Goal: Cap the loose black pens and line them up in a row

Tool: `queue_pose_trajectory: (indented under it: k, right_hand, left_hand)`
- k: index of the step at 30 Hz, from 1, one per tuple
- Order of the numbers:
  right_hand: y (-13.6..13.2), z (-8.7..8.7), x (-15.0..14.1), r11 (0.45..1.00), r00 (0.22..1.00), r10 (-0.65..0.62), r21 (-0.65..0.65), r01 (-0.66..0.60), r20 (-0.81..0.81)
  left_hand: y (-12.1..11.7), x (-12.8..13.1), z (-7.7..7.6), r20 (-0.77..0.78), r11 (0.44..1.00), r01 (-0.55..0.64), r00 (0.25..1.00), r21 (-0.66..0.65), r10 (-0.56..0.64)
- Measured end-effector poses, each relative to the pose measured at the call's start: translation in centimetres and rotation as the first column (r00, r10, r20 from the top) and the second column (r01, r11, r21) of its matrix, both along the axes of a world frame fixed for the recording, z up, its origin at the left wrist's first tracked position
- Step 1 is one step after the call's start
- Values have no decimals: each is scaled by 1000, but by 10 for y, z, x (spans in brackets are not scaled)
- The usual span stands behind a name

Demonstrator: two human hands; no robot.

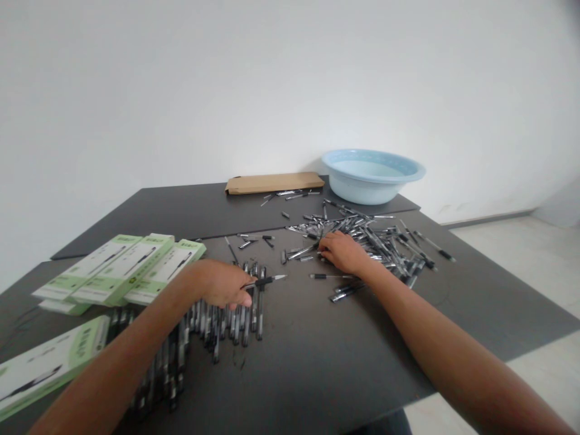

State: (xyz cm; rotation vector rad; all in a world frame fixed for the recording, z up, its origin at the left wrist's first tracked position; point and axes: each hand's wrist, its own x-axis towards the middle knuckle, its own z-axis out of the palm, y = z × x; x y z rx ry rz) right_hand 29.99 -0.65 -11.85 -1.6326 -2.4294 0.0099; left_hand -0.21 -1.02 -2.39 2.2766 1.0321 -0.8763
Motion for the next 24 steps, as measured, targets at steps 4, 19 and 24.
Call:
queue_pose_trajectory:
  k: [4, 19, 24]
  right_hand:
    - [-7, 9, 0, 995, 984, 53, 98, -37, -172]
    - [-16, 3, -20, 884, -4, -206, -185, -429, -979]
    - [-18, 9, -22, 877, -113, -250, -176, -447, -962]
  left_hand:
    - [-3, 3, 2, -4, 1000, -14, 1000, 1, 14]
    - [-3, 3, -2, -18, 999, -23, 1000, -24, 22]
    - [-3, 4, -2, -28, 1000, -18, 999, -21, 17]
